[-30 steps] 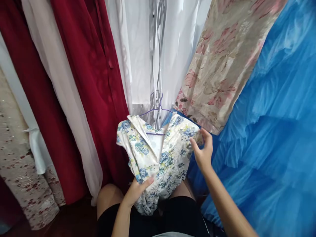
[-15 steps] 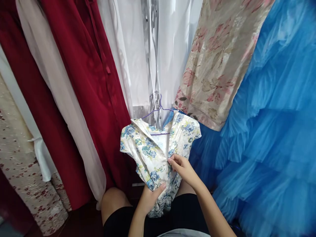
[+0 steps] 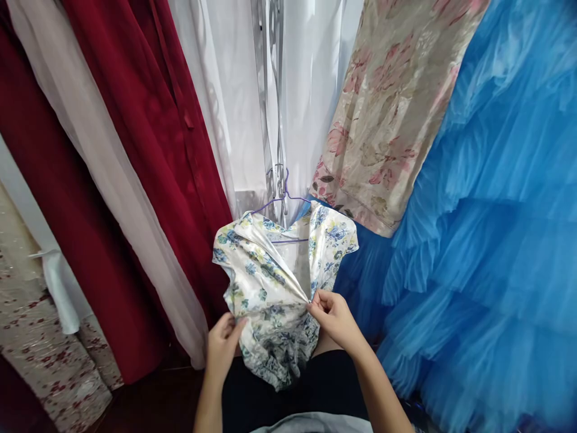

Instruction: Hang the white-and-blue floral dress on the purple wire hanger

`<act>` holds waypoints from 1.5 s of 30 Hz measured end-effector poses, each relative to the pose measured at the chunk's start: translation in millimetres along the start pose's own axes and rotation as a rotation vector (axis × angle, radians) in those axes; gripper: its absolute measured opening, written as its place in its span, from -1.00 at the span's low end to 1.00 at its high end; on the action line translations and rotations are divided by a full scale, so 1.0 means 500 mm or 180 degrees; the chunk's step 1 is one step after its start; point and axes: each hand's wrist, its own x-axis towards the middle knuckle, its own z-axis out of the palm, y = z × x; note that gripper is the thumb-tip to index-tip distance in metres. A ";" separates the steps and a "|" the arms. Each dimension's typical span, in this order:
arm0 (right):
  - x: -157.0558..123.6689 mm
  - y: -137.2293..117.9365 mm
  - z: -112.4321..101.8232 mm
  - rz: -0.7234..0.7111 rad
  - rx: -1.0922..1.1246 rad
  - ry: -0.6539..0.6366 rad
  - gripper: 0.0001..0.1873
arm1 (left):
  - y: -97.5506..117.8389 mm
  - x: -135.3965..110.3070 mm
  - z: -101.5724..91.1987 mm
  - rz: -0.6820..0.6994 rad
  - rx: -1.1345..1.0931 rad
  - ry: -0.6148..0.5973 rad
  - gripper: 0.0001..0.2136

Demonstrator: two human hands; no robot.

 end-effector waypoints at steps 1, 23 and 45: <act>-0.006 0.001 -0.004 0.0014 0.0021 0.0019 -0.70 | -0.011 0.010 -0.019 0.0072 -0.0065 0.0373 -0.58; 0.029 -0.040 0.005 0.0580 0.1443 0.0405 -0.63 | 0.135 -0.074 0.218 0.1612 0.0870 -0.1356 -0.85; 0.282 -0.214 -0.039 -0.0408 0.1322 0.0232 -0.76 | 0.206 -0.025 0.183 0.2173 0.2664 -0.1963 -0.90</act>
